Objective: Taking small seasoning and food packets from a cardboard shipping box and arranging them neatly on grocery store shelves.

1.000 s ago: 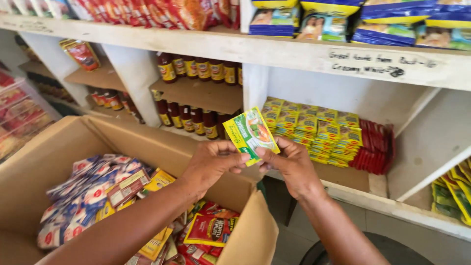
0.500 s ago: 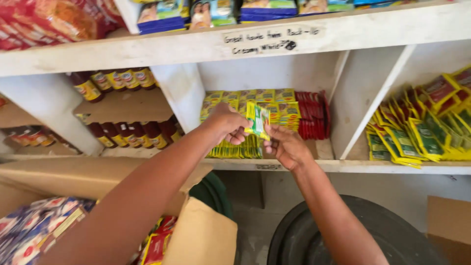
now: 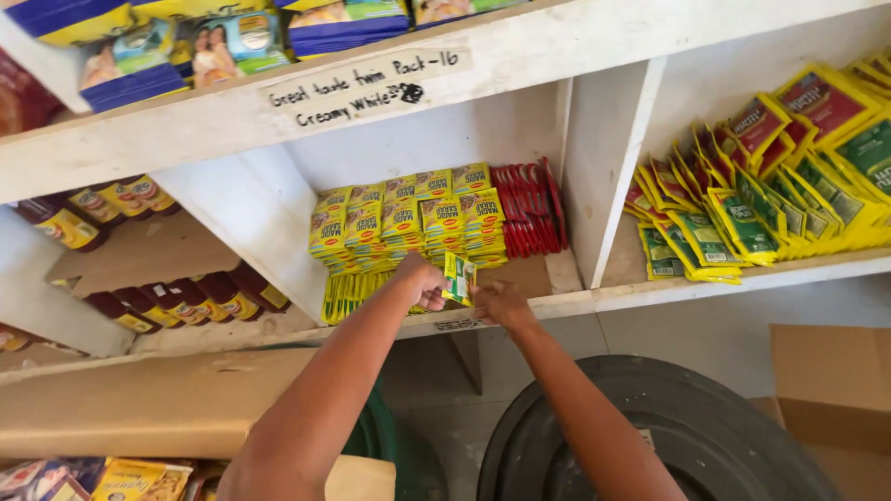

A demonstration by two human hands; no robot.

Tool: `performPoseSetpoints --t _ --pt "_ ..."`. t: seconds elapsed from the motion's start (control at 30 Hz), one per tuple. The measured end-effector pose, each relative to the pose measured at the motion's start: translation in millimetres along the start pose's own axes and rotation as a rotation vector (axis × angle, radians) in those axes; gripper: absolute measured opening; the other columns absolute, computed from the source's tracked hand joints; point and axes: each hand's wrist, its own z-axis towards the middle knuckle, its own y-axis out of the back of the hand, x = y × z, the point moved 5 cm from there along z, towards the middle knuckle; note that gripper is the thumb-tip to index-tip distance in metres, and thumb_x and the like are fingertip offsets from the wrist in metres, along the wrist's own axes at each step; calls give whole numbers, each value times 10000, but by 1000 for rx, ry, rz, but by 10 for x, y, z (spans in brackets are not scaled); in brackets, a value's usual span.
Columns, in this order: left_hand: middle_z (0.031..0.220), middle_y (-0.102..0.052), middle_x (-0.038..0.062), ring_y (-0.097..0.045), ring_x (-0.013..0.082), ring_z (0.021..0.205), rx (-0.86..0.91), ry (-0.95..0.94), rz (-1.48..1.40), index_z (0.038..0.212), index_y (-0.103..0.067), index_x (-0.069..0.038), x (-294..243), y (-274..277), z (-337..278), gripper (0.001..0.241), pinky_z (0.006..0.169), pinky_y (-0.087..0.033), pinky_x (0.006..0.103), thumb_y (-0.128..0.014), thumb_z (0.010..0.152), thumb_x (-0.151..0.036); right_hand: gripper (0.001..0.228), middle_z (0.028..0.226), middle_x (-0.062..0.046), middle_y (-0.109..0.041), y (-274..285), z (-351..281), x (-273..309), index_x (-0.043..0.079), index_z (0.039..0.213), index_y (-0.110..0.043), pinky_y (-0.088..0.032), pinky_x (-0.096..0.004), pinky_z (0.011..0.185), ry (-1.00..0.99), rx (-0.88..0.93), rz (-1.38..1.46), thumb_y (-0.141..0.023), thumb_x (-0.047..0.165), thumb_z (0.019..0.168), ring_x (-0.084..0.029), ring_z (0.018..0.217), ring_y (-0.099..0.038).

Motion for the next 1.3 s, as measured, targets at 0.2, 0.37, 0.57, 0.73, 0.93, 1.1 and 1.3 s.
performPoseSetpoints --t 0.2,0.37,0.57,0.73,0.93,1.1,1.3 --pt "824 -698 181 -714 304 680 -36 65 -97 886 -659 54 191 83 120 248 624 -651 447 -820 874 -135 232 839 -104 -765 -161 349 16 53 966 -792 -568 -359 668 105 -109 -240 -798 221 806 -229 748 -712" --pt "768 -725 205 -726 306 619 -116 27 -166 847 -694 78 226 63 -30 168 580 -652 454 -805 842 -48 268 1000 -130 -754 -302 289 205 167 916 -873 -569 -434 871 94 -188 -771 -763 364 771 -308 951 -729" --pt "714 -729 220 -730 280 559 -319 -60 0 841 -724 120 -114 124 -908 159 497 -619 417 -792 832 -23 455 1110 -216 -745 -427 309 177 54 1033 -777 -578 -464 906 25 -296 -942 -711 458 835 -365 1039 -723" --pt "1145 -711 208 -696 366 1065 -593 -121 420 1060 -748 -22 -178 187 -1042 314 875 -581 485 -806 773 -135 463 1131 -226 -724 -550 315 183 47 1045 -771 -567 -477 923 6 -271 -1001 -640 444 847 -370 1045 -713" --pt "1227 -709 194 -688 366 1154 -610 -132 500 1118 -757 -63 -121 150 -808 299 939 -577 478 -711 848 -183 356 1127 -181 -743 -540 159 295 183 1096 -775 -562 -482 945 90 -163 -1050 -597 390 868 -354 1059 -711" --pt "1224 -717 173 -697 356 1146 -600 -128 516 1105 -761 -88 -123 113 -845 274 918 -591 478 -695 854 -176 353 1123 -144 -744 -492 137 272 306 1148 -745 -549 -496 928 187 -8 -960 -628 347 818 -370 1051 -699" --pt "1187 -721 181 -703 358 1115 -582 -250 580 1100 -750 -81 -365 193 -807 270 888 -594 475 -690 864 -196 381 1161 -91 -754 -512 44 421 332 1141 -771 -540 -453 961 151 51 -897 -681 424 782 -329 1088 -699"
